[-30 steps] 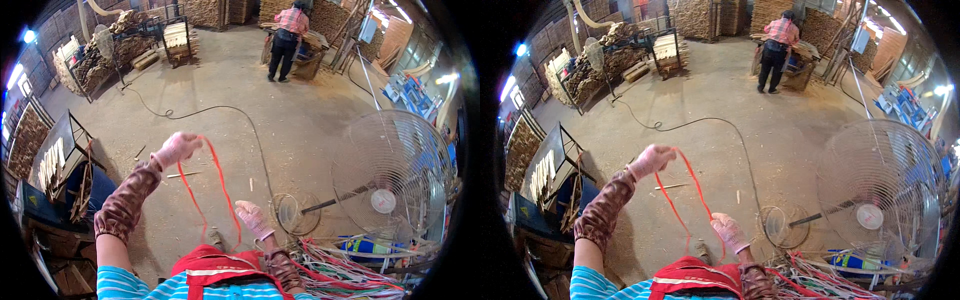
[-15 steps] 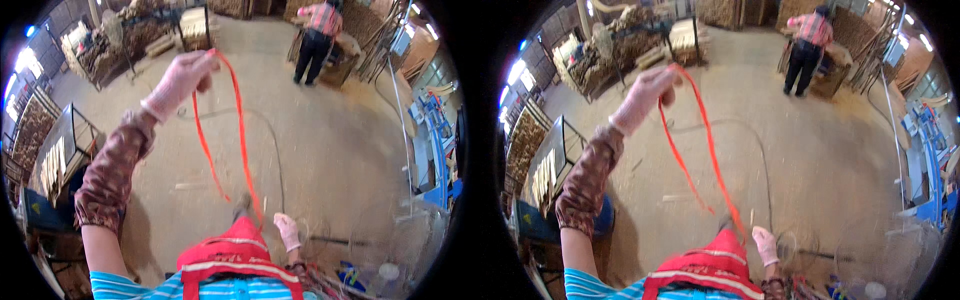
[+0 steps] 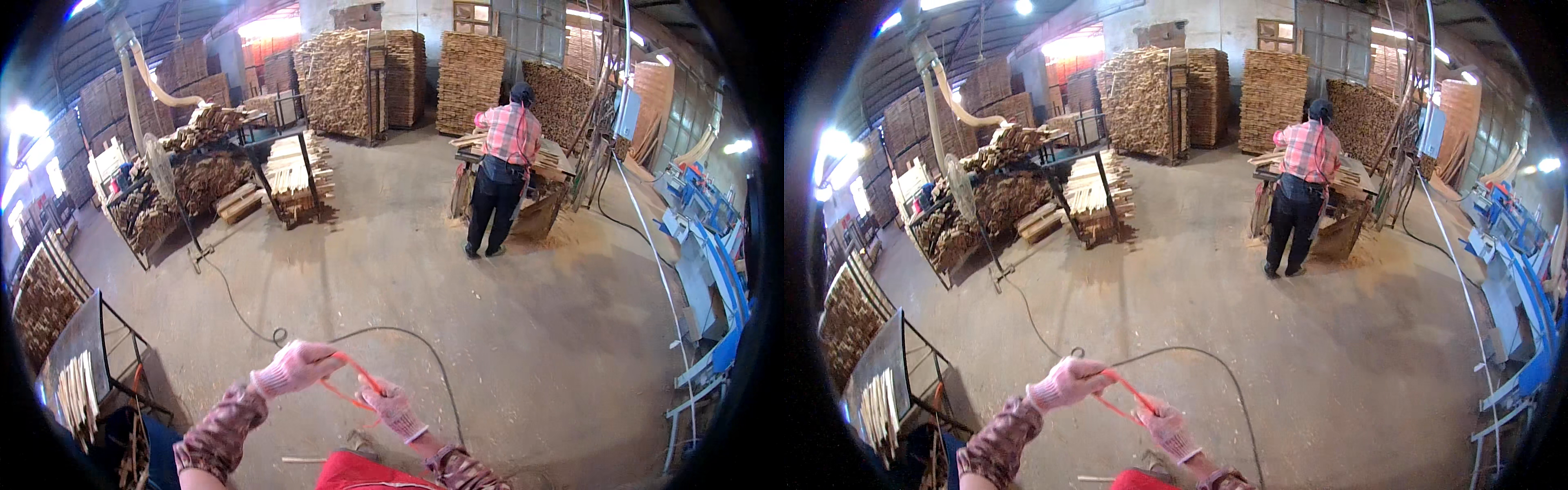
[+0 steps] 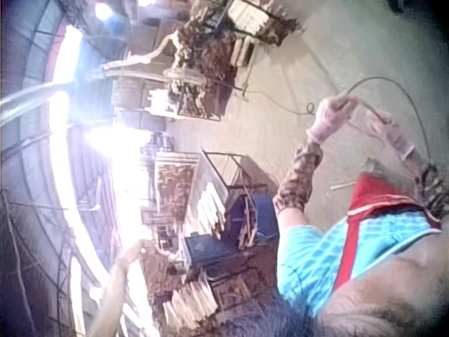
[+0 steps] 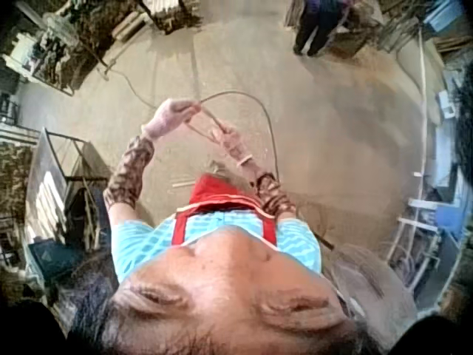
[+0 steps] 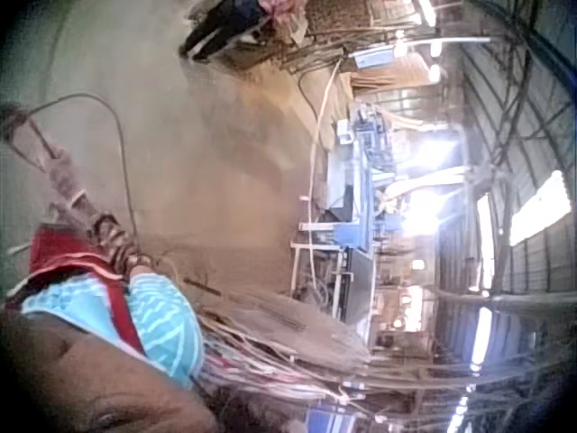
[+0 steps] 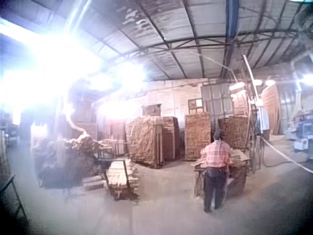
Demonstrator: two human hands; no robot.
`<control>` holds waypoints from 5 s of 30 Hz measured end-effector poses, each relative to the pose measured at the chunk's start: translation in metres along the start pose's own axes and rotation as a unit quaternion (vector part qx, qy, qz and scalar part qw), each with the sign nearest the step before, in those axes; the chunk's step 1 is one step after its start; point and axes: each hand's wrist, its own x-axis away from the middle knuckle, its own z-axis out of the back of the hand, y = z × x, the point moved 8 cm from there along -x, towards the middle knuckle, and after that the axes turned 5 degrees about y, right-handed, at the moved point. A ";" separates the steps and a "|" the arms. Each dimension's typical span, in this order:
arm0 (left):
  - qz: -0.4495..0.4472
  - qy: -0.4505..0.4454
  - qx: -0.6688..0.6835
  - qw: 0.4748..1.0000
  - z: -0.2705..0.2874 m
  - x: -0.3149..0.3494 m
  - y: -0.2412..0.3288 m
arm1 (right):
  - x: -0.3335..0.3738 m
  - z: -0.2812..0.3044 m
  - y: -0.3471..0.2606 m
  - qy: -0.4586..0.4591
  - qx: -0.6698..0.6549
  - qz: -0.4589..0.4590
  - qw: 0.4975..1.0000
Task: The person gathers wooden planks from a table, aligns them into a neat stack, and secures the bundle with a red strap. The person then carries the bundle across the workshop and places it onto a metal rack among other stacked planks.
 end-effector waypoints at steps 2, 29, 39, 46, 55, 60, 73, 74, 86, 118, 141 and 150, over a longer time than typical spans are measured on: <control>0.110 0.042 0.044 0.992 0.028 0.001 -0.082 | -0.036 -0.013 0.017 -0.003 -0.004 -0.039 0.999; 0.007 -0.066 0.622 0.780 0.091 -0.510 -0.259 | -0.574 -0.033 -0.240 0.091 0.219 0.442 0.865; 0.138 -0.259 0.618 0.730 0.121 -0.639 -0.317 | -0.804 -0.027 -0.232 -0.051 0.112 0.238 0.963; 0.215 -0.152 0.634 0.727 0.234 -0.777 -0.360 | -0.976 -0.035 -0.196 -0.023 -0.193 0.024 0.981; 0.130 0.109 0.671 0.721 0.386 -0.891 -0.461 | -1.077 -0.152 -0.160 -0.310 -0.211 -0.092 0.923; 0.117 0.307 0.678 0.657 0.436 -0.888 -0.525 | -1.091 -0.194 -0.120 -0.412 -0.072 -0.324 0.848; 0.178 0.445 0.649 0.591 0.517 -0.914 -0.596 | -1.345 -0.126 -0.148 -0.426 0.343 0.024 0.837; 0.179 0.385 0.671 0.608 0.508 -0.925 -0.605 | -1.356 -0.111 -0.150 -0.411 0.352 0.021 0.841; 0.393 0.341 0.563 0.642 0.436 -0.931 -0.615 | -1.362 -0.041 -0.086 -0.428 0.495 -0.028 0.756; 0.435 0.269 0.691 0.510 0.502 -0.980 -0.712 | -1.345 0.021 -0.039 -0.084 0.417 -0.126 0.896; 0.444 0.243 0.650 0.567 0.495 -1.075 -0.667 | -1.332 0.110 0.082 -0.163 0.457 -0.212 0.848; 0.441 0.252 0.647 0.569 0.490 -1.072 -0.653 | -1.333 0.126 0.093 -0.210 0.502 -0.214 0.811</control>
